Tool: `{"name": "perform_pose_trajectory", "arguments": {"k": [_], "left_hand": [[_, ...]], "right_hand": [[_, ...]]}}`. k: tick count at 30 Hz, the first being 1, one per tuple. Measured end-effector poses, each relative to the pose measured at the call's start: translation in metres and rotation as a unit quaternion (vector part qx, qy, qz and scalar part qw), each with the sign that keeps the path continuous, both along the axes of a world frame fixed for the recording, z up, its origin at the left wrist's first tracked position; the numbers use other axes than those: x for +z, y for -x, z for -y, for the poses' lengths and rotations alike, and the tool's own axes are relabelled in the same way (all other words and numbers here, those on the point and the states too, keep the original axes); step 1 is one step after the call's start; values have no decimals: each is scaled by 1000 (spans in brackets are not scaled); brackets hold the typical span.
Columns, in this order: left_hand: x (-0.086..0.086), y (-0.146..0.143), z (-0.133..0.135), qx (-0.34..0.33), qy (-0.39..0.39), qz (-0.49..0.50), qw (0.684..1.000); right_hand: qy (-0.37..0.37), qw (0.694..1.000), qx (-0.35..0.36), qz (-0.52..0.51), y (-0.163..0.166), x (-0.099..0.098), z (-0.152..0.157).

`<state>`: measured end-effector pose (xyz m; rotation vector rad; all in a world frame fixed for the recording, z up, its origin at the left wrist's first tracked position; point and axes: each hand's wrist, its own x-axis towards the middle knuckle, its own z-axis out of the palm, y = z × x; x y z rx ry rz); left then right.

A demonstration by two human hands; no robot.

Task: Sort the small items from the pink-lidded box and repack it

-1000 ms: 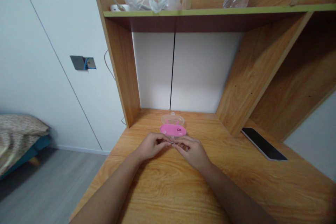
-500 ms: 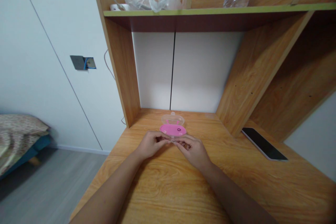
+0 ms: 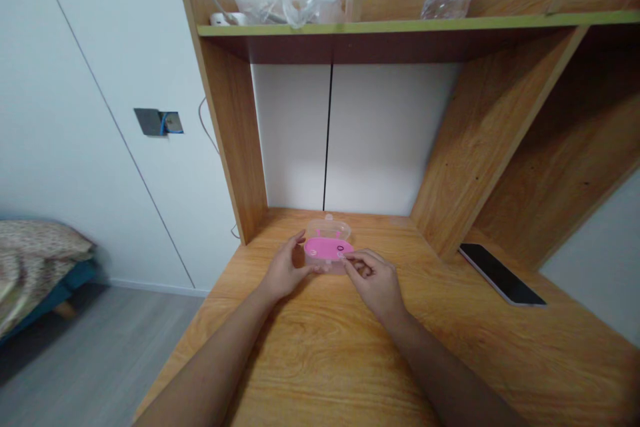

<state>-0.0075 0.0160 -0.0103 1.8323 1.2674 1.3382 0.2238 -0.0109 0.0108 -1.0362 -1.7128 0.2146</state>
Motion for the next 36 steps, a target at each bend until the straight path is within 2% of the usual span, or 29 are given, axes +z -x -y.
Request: {"name": "perform_pose_trajectory", "arguments": {"k": [4,10,18,23,31,36], "left_hand": [[-7,-4,-1,-42,26,10,999],[4,-3,6,-45,25,-29,998],[12,-4,14,-87,-18,-116,989],[13,-3,15,-98,-36,-136,985],[14,-2,15,-100,-50,-146,983],[15,-2,16,-97,-50,-139,984]], "right_hand": [[-5,1000,-11,-17,1,4,0],[-52,997,-49,-30,1,8,-2],[-11,996,-90,8,0,3,-6],[24,994,-102,41,0,0,-7],[35,993,-100,55,2,-4,-8],[36,996,-71,28,-2,-6,-10]]}}
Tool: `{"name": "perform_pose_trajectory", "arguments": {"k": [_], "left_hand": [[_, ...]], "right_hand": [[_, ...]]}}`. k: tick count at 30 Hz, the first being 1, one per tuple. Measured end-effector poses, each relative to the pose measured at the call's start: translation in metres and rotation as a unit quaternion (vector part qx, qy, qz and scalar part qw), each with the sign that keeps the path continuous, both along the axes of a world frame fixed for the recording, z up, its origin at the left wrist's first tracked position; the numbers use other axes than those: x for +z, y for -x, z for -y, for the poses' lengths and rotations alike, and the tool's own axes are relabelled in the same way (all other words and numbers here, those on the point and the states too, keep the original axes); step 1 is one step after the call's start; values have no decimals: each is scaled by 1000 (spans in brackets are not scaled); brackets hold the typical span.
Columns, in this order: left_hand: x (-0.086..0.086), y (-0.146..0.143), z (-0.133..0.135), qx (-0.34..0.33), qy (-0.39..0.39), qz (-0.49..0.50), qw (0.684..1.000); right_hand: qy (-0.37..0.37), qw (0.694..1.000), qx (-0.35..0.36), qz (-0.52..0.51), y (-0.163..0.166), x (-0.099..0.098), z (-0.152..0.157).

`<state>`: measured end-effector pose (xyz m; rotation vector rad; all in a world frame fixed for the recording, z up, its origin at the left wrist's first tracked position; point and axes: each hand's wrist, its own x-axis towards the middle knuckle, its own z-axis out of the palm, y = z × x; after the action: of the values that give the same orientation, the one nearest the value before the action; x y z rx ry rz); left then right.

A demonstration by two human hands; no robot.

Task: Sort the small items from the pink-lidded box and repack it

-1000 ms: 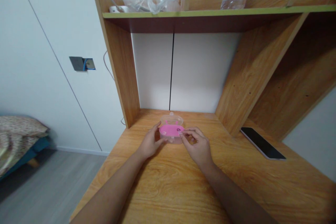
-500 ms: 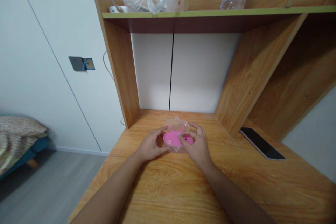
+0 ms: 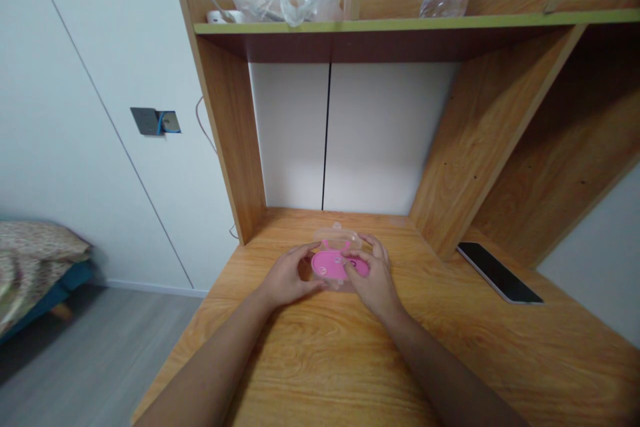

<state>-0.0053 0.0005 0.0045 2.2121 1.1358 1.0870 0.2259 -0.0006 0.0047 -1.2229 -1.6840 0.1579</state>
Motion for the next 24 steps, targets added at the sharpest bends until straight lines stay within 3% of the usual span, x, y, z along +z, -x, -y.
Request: {"name": "perform_pose_trajectory", "arguments": {"k": [4,7,10,15,24], "left_hand": [[-1,1,0,13,7,0,1000],[-1,1,-1,26,18,-4,999],[-2,2,-1,33,33,7,999],[1,0,2,43,56,40,997],[3,2,2,46,53,34,997]], "right_hand": [[45,991,22,-123,-3,-9,-9],[137,957,54,-249,-1,-18,-15],[189,925,105,-311,2,-22,-18],[156,913,203,-316,4,-17,-13],[171,911,246,-283,9,-11,0]]}}
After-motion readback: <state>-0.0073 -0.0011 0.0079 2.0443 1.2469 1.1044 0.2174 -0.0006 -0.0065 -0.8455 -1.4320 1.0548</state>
